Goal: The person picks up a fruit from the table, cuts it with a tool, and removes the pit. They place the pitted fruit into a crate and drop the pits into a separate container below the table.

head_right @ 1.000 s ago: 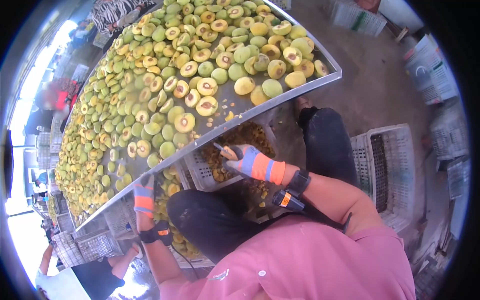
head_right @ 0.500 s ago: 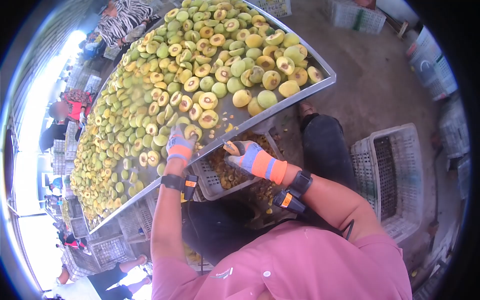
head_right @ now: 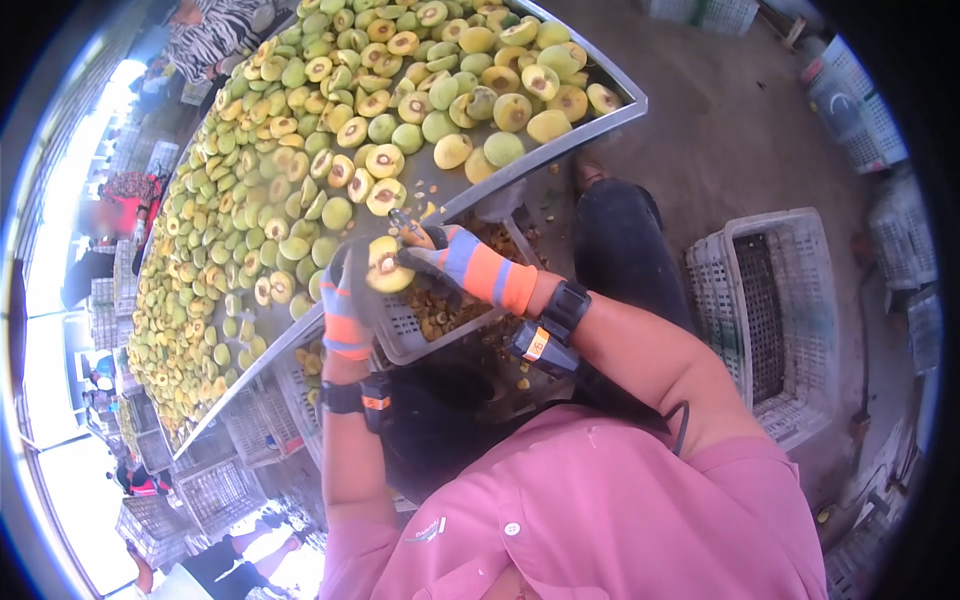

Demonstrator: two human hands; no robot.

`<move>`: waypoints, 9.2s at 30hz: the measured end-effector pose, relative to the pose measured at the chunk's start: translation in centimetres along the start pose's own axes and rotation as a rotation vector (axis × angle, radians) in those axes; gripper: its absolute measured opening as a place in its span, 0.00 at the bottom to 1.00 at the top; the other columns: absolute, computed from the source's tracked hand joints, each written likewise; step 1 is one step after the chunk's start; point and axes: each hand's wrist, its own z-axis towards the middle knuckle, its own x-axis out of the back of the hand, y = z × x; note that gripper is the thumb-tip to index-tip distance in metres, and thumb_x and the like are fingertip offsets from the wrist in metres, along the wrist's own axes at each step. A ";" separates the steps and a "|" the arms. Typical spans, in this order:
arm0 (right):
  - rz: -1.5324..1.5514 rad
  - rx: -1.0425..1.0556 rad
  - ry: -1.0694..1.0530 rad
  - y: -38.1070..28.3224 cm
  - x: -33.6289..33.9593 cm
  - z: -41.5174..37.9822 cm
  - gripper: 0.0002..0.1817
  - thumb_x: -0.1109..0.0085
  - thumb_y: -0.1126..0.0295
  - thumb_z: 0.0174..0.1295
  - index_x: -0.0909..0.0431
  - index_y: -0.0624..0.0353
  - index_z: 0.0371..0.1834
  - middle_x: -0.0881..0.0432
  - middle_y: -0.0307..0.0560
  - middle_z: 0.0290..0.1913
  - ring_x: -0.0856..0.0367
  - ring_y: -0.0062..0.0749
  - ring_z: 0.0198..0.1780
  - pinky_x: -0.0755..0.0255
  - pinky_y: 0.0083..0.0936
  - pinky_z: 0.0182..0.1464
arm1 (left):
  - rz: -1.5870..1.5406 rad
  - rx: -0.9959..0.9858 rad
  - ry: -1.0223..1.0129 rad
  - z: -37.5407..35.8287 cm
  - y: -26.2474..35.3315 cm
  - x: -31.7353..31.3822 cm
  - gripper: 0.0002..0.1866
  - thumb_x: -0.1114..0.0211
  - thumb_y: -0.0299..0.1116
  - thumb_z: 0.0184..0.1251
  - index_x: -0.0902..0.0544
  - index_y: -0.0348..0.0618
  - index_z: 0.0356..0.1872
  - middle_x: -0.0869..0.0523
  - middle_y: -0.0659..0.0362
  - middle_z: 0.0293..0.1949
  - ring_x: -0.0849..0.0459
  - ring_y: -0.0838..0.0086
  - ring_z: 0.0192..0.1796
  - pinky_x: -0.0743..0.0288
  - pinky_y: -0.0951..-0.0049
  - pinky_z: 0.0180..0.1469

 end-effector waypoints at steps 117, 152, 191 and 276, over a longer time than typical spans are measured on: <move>-0.020 -0.310 -0.008 3.8 -0.9 1.3 0.17 0.35 0.57 0.58 0.25 0.57 0.22 0.27 0.39 0.15 0.30 0.26 0.12 0.38 0.23 0.13 | 1.083 -0.045 0.318 10.1 -3.0 15.9 0.34 0.33 0.46 0.57 0.29 0.39 0.62 0.20 0.48 0.51 0.22 0.57 0.55 0.26 0.63 0.56; -0.722 0.624 0.113 4.5 -2.2 2.2 0.15 0.37 0.73 0.55 0.23 0.63 0.46 0.17 0.53 0.38 0.17 0.42 0.41 0.26 0.30 0.44 | -0.129 -0.042 0.417 -0.1 -4.8 2.6 0.17 0.45 0.36 0.71 0.24 0.39 0.55 0.18 0.60 0.45 0.19 0.75 0.46 0.23 0.74 0.48; -0.656 0.083 -0.223 3.7 -2.1 1.2 0.10 0.40 0.67 0.61 0.21 0.59 0.42 0.22 0.36 0.25 0.28 0.14 0.23 0.35 0.17 0.24 | 0.128 0.187 -0.111 -1.1 -1.7 1.6 0.12 0.42 0.33 0.67 0.18 0.34 0.31 0.17 0.60 0.26 0.25 0.82 0.29 0.29 0.75 0.31; -0.201 -0.163 -0.053 4.8 -1.1 1.8 0.10 0.38 0.64 0.60 0.23 0.56 0.39 0.25 0.34 0.23 0.31 0.15 0.18 0.38 0.16 0.20 | 1.035 0.233 0.459 7.6 -2.6 21.8 0.32 0.25 0.42 0.47 0.25 0.33 0.51 0.17 0.45 0.49 0.18 0.57 0.50 0.27 0.65 0.55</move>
